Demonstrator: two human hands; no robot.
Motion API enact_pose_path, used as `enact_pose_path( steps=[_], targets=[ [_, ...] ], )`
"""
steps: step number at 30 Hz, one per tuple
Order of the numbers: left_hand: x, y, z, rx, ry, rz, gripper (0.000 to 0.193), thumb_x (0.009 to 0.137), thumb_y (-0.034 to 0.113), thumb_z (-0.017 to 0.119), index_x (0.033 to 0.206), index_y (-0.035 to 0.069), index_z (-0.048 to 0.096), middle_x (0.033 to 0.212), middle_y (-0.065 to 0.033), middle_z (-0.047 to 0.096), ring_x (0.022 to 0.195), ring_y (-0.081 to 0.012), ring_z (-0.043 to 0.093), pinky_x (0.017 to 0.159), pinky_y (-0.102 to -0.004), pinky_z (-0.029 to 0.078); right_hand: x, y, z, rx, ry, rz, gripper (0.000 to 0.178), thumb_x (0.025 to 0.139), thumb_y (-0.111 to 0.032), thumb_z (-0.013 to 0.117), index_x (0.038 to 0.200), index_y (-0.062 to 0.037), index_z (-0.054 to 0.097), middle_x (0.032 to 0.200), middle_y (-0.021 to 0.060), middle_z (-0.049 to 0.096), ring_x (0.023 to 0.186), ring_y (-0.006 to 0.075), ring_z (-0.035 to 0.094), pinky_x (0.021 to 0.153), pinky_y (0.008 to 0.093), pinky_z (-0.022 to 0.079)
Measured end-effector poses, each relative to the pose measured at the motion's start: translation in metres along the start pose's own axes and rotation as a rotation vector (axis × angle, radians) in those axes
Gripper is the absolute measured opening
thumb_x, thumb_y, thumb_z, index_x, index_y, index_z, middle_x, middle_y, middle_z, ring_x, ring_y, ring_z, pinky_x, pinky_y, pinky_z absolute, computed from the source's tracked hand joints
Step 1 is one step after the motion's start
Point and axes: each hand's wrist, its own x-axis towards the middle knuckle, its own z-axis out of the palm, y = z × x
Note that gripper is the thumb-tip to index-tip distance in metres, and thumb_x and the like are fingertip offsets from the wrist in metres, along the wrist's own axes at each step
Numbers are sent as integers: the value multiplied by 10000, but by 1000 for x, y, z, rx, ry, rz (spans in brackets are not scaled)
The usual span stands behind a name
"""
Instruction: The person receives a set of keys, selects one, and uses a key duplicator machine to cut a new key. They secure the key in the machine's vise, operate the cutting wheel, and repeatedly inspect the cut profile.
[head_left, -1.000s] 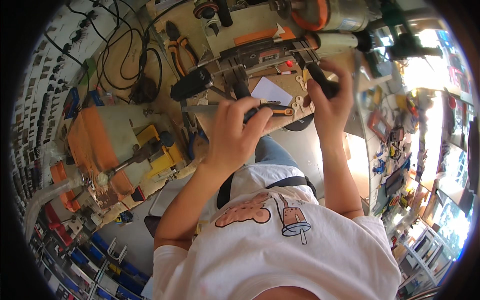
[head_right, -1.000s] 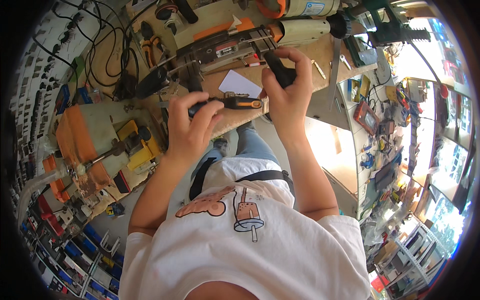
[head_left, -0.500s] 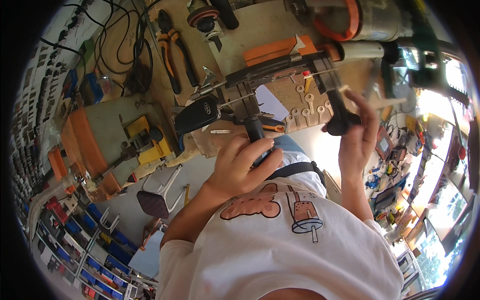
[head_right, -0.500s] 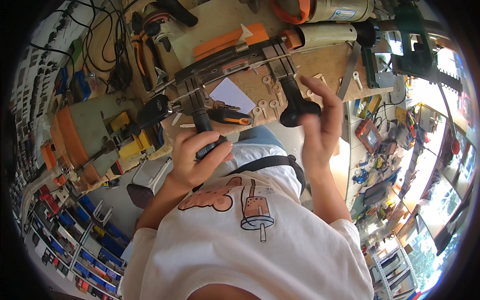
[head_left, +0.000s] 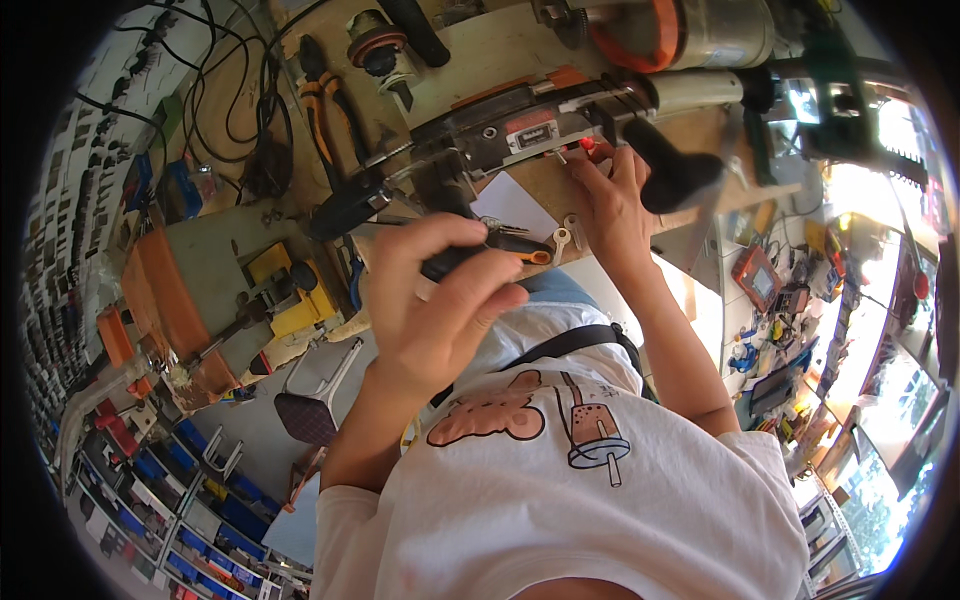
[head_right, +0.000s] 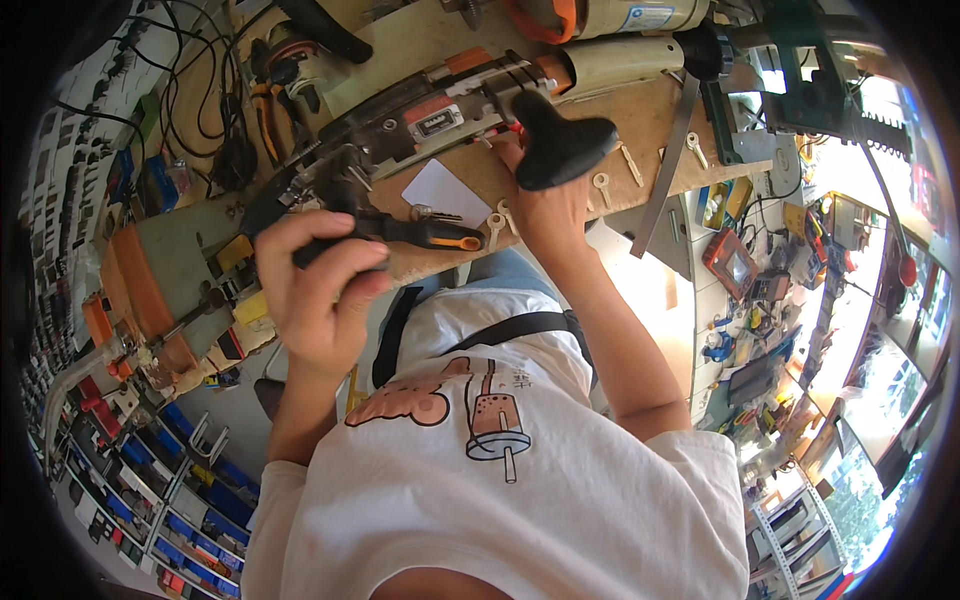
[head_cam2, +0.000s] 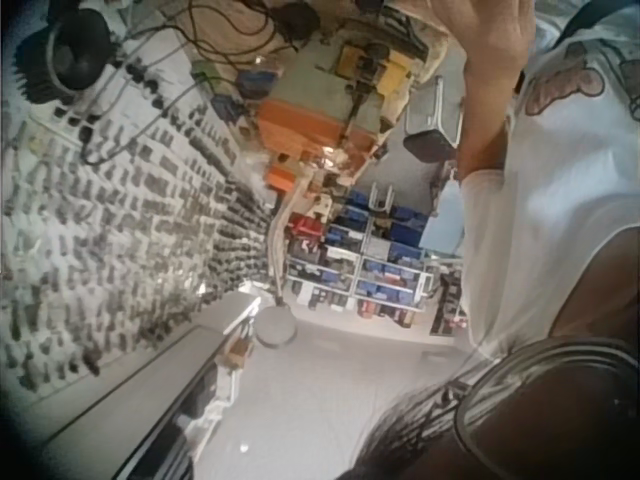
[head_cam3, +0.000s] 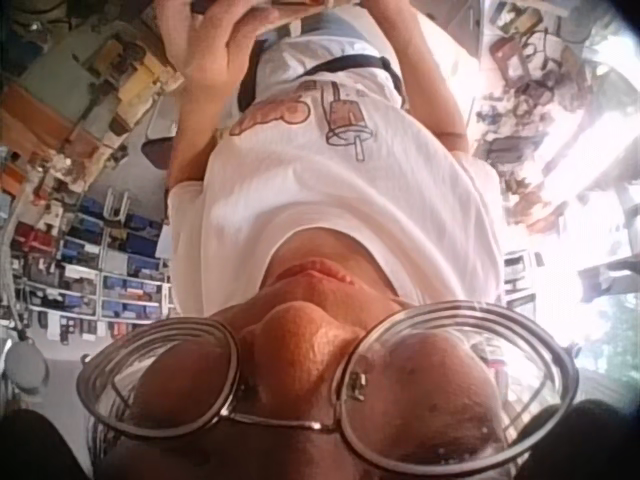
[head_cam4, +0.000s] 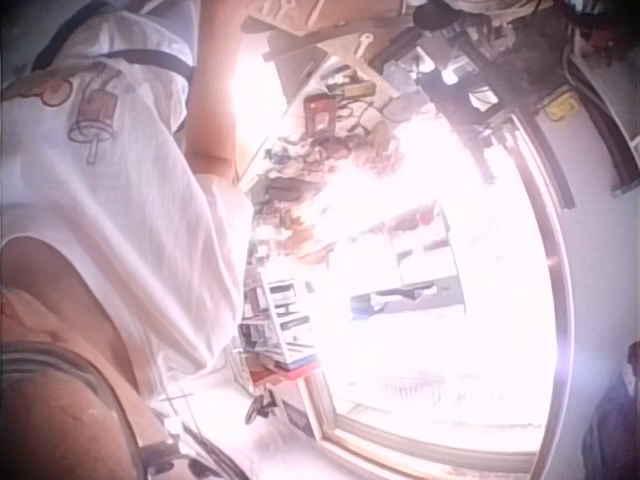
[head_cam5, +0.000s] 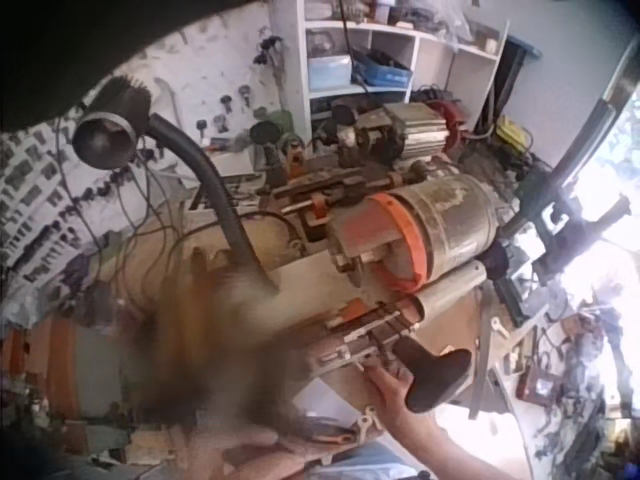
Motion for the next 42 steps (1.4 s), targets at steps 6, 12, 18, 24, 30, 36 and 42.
enact_pose_path(
  steps=[6, 12, 18, 24, 30, 36, 42],
  targets=[
    [-26, -1, 8, -13, -75, 50, 281, 628, 137, 754, 884, 86, 649, 1001, -91, 519, 823, -230, 502, 682, -308, 409, -6, -7, 4, -28, 92, -35, 312, 741, -105, 635, 1050, -143, 613, 961, 97, 516, 878, 282, 488, 774, 366, 380],
    [-49, -8, 15, 3, -186, 88, 368, 568, 33, 759, 918, 86, 656, 995, -65, 535, 826, -215, 515, 679, -280, 416, -20, -4, -6, 108, 202, 13, 246, 708, 17, 612, 942, -53, 632, 802, 122, 561, 702, 253, 580, 608, 280, 450],
    [-53, -10, -2, -67, -26, 81, 331, 649, 100, 702, 971, 62, 634, 1021, -93, 540, 751, -195, 523, 584, -283, 446, -51, 2, -59, 942, 263, 431, 247, 884, -67, 479, 1109, 20, 534, 1037, 105, 576, 936, 152, 559, 827, 246, 422],
    [-40, -48, -45, 293, -10, -193, 468, 661, 209, 738, 1085, 63, 600, 1102, -102, 521, 996, -253, 466, 837, -373, 365, -31, -18, -80, 944, 92, 401, 324, 922, -151, 439, 1180, 41, 480, 1042, 133, 563, 883, 139, 562, 783, 257, 445],
    [-24, -58, -40, 238, -121, -150, 621, 679, 384, 690, 1184, 60, 529, 1232, -96, 478, 1109, -286, 445, 948, -430, 303, -35, -15, -70, 992, 118, 377, 325, 908, -150, 468, 1175, 36, 475, 984, 124, 577, 811, 127, 571, 725, 241, 451],
    [4, -53, -45, 361, -437, -187, 679, 665, 440, 667, 1203, 59, 508, 1294, -70, 457, 1214, -238, 405, 1029, -476, 230, -25, -21, -74, 1013, 85, 387, 271, 866, -95, 537, 1114, 12, 508, 871, 61, 575, 789, 94, 534, 708, 205, 415],
    [8, -29, -44, 305, -239, 0, 602, 699, 470, 632, 1130, 54, 577, 1215, -106, 516, 997, -288, 510, 845, -408, 368, -29, -27, -80, 825, 95, 381, 374, 763, -140, 676, 1093, -20, 547, 851, 19, 532, 755, 74, 468, 695, 177, 363]
  ],
)
